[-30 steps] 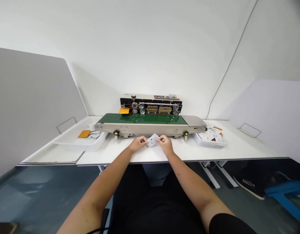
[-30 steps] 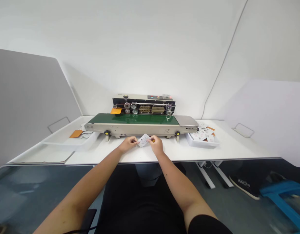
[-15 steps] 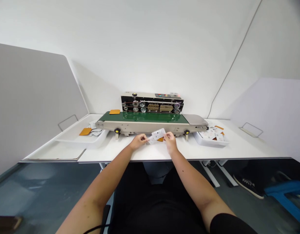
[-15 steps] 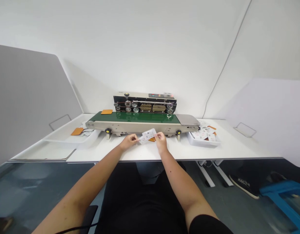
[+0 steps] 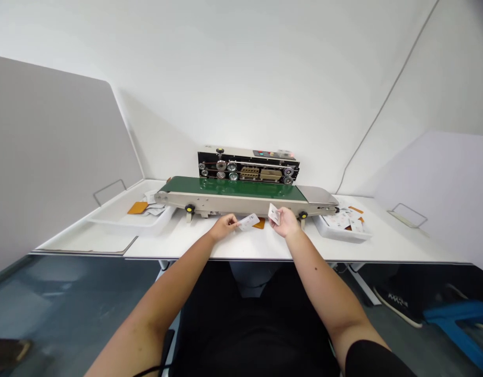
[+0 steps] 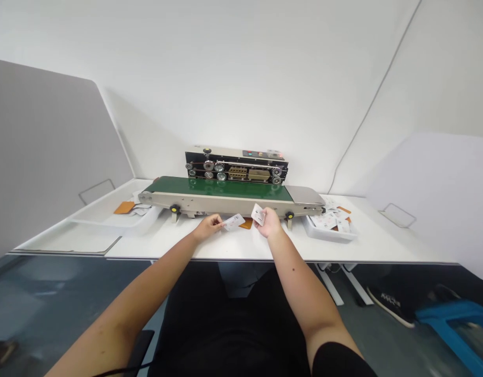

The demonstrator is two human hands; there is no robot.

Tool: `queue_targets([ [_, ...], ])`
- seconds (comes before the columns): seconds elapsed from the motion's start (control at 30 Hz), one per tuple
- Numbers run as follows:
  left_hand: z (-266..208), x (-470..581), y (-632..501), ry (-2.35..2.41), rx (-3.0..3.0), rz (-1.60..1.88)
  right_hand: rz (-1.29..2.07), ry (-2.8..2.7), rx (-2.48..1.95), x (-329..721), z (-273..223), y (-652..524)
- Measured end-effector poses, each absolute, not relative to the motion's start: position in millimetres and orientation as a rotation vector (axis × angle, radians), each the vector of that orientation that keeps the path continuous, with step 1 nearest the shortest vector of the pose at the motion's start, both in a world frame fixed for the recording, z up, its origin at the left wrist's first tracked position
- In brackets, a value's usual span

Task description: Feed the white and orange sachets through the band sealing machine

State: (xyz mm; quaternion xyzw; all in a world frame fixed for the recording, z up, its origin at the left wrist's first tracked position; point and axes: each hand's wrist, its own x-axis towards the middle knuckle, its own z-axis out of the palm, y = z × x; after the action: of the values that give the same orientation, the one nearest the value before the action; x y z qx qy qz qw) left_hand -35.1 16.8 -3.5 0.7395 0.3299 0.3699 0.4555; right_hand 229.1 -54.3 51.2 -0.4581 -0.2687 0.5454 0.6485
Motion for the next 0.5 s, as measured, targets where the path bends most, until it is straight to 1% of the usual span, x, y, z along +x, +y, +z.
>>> queue_targets([
  [0.1, -6, -35, 17, 0.804, 1.847, 0.914, 1.365, -0.770, -0.992, 238, 74, -63],
  [0.17, -7, -35, 17, 0.803, 1.863, 0.916, 1.309, -0.843, -0.957, 252, 90, -63],
  [0.23, -7, -35, 17, 0.799, 1.869, 0.922, 1.127, -0.828, -0.991, 274, 107, -56],
  [0.4, -8, -35, 17, 0.777, 1.852, 0.935, 0.514, -0.562, -1.216, 343, 137, -17],
  [0.43, -8, -36, 17, 0.781, 1.853, 0.933, 0.445, -0.517, -1.229, 353, 140, -8],
  [0.5, -8, -36, 17, 0.790, 1.864, 0.927, 0.427, -0.500, -1.214, 364, 143, 7],
])
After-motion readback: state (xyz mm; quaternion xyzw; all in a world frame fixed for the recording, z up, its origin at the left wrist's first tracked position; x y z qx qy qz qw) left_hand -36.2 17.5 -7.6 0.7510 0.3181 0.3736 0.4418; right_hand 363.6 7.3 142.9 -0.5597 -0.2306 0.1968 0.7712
